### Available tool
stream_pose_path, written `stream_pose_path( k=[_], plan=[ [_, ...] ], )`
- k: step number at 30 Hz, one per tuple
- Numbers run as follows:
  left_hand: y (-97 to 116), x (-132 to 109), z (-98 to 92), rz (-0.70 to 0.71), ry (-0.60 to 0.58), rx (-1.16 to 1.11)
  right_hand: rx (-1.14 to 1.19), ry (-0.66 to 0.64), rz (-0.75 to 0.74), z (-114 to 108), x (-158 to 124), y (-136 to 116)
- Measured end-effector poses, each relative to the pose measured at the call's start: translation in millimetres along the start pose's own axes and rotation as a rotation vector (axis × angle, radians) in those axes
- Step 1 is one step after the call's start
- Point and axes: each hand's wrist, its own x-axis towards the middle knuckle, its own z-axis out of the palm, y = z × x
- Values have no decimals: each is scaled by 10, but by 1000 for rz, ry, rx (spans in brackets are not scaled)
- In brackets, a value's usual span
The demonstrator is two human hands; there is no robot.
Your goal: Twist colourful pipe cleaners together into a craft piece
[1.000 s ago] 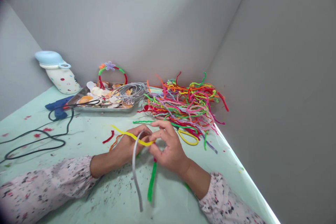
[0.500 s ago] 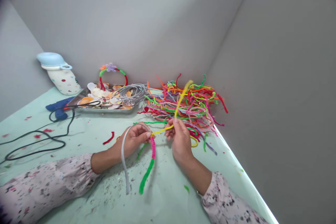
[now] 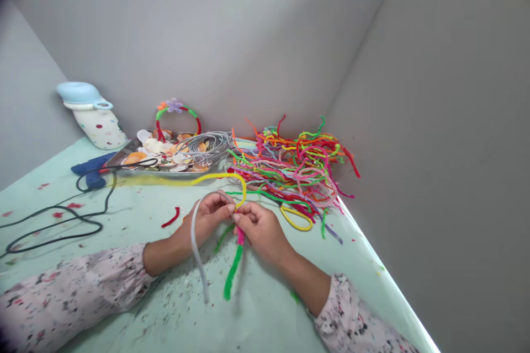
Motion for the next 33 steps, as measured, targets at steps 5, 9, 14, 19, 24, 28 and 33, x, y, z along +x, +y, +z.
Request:
stream_pose_path(
  k=[5,9,14,19,24,28,33],
  plan=[
    [60,-33,16,23,10,97,-58,69,-15,32,-1,-23],
    [138,-34,29,41,56,178,-103,104,-50,47,-7,-10],
    [256,-44,30,8,72,283,-234,166,-109,64,-33,-12],
    [298,-79,42,-57,97,309,-387,192,-211,82,-72,-41],
    [298,-96,64,-95,122,215,-524,215,-295,89,-89,-40],
    [320,-103,80,-137,136,212,-612,235,-365,92,-80,-17],
    [342,-116,94,-143,146,203,-658,247,-436,93,-85,14]
  ],
)
